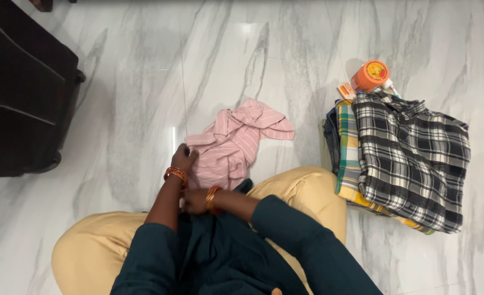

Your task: The person folds a pink striped shirt on the floor, smoothing and aligning it before stacking it with other folded shirts. The person then moves a black suitcase into position and unzips it.

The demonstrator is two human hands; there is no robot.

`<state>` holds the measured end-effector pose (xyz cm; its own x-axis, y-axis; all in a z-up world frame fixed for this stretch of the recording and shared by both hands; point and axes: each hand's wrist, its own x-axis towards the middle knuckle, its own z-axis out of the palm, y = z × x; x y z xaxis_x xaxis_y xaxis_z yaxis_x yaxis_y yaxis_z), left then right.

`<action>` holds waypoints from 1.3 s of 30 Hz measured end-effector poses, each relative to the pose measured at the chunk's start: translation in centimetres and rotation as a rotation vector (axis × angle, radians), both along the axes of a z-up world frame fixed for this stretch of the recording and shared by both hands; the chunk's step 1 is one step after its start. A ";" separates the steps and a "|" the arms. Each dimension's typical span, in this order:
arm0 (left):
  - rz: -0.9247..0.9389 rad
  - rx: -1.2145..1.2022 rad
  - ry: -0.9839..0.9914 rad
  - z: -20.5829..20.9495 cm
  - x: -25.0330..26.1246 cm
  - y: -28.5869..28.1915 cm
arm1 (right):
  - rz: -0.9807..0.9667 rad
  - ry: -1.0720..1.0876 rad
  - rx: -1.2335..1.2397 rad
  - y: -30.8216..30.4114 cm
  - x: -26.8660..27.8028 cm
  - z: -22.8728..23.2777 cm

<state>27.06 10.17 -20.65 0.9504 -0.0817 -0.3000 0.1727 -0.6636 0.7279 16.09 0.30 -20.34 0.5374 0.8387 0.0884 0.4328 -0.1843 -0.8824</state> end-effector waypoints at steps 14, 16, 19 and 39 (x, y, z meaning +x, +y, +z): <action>-0.437 -0.185 -0.372 11.4 -10.5 -2.7 | -0.946 -0.189 -0.809 -23.3 4.2 11.0; -0.403 -0.237 -0.366 12.3 -11.4 -2.3 | -0.837 -0.049 -0.870 -23.4 4.4 9.3; -0.389 -0.245 -0.442 13.6 -11.9 -1.3 | -0.758 0.070 -0.754 -23.5 4.8 6.9; 0.089 -1.109 0.020 14.2 -10.8 4.1 | -0.601 -0.454 -0.374 -19.2 2.1 8.8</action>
